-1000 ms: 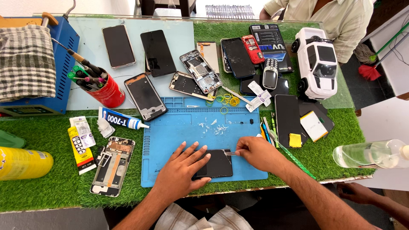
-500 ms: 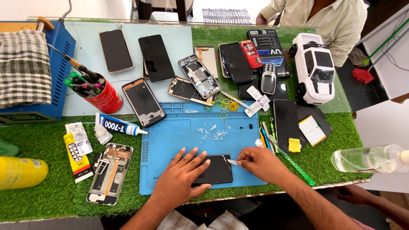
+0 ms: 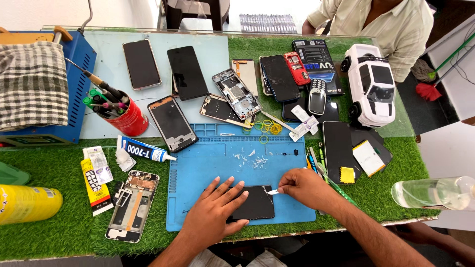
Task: The person holds a smartphone flat on a blue mat and uses a thin blade to pry along the edge of the phone's screen, working around the seam to separate the display. Other phones and disassembled phone parts lie on the workbench around them.
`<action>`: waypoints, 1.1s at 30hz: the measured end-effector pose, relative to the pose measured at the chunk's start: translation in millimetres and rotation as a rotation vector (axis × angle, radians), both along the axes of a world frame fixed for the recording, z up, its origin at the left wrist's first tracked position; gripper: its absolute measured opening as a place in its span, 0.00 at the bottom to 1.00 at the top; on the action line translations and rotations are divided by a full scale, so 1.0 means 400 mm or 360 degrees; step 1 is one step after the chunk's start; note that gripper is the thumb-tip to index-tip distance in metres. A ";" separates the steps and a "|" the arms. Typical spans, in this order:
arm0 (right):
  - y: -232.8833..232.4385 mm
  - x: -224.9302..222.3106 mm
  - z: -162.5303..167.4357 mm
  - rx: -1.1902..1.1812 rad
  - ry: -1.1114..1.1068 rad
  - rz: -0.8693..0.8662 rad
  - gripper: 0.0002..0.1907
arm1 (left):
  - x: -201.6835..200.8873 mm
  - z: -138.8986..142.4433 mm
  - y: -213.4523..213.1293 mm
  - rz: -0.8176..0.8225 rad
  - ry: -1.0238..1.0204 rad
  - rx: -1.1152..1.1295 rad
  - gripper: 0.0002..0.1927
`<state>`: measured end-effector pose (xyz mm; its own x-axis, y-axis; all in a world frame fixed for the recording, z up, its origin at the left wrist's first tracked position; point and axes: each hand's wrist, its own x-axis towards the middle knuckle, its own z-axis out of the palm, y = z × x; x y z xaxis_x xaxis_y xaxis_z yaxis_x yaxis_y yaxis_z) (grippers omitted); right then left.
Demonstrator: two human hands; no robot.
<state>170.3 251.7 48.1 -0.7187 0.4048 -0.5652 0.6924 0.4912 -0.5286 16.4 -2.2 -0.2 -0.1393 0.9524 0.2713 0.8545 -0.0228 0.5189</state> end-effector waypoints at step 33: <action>-0.073 0.005 -0.032 0.0044 -0.0121 -0.0294 0.08 | 0.001 0.001 0.001 0.0013 0.0020 -0.0020 0.32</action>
<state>172.2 222.4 35.2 -0.5866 0.5418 -0.6019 0.8094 0.3659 -0.4594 16.9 -1.6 0.3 -0.1435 0.9546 0.2612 0.8612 -0.0096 0.5082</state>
